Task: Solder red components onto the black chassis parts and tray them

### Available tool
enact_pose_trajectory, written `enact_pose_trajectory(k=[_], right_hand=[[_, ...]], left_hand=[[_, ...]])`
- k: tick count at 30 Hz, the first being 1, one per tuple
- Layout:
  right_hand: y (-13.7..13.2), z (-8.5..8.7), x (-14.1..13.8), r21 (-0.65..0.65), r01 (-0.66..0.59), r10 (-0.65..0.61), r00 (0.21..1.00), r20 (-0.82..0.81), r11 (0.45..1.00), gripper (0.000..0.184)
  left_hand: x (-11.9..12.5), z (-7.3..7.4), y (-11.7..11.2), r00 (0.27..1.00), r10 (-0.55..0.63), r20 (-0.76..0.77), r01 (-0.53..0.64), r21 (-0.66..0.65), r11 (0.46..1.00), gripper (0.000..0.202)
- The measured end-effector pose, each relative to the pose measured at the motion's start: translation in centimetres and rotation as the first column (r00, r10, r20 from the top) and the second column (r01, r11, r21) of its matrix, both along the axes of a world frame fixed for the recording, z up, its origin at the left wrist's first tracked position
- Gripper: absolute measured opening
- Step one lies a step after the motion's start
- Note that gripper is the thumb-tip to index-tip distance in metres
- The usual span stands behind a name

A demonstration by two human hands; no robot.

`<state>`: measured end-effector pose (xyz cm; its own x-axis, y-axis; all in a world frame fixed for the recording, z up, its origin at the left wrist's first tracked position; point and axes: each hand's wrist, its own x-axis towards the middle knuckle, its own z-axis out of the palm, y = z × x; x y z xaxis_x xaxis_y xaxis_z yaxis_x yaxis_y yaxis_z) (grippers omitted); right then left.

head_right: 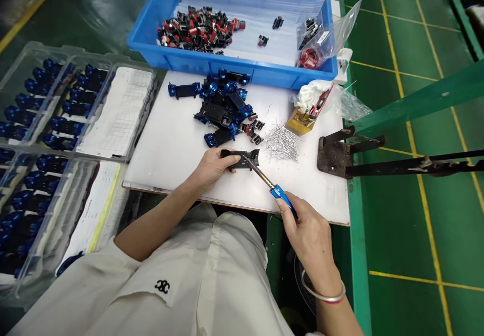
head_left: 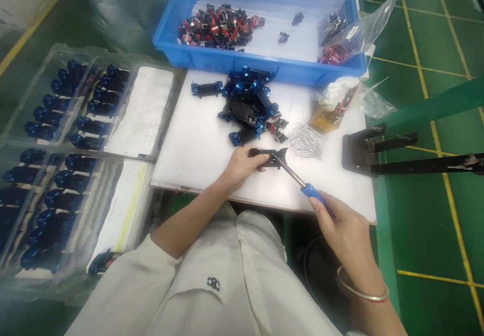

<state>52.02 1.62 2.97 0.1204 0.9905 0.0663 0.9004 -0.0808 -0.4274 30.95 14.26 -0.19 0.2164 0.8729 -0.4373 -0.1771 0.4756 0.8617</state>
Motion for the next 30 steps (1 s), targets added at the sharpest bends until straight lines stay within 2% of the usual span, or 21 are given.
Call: enact_pose_trajectory(k=[7,22,26,30], right_hand=[[0.3,0.3,-0.2,-0.007,-0.033,0.033,0.999,0.018,0.999,0.051],[0.4,0.6,-0.3,-0.038,-0.055,0.057,0.997,0.061,0.998,0.057],[0.4,1.6,0.3,-0.066,-0.003,0.002,1.000,-0.011,0.998,0.059],[0.6,2.9,1.0,-0.150,0.151,-0.183,0.955,-0.232,0.977,0.049]], left_hand=[[0.0,-0.3,0.0,1.000,-0.013,-0.006,0.013,0.021,1.000,0.008],[-0.1,-0.3,0.0,0.999,-0.017,-0.030,0.018,0.038,0.999,0.007],[-0.1,-0.6,0.0,0.999,-0.027,-0.037,0.029,0.048,0.998,0.008],[-0.2,-0.9,-0.2,0.998,-0.021,-0.057,0.026,0.075,0.997,0.010]])
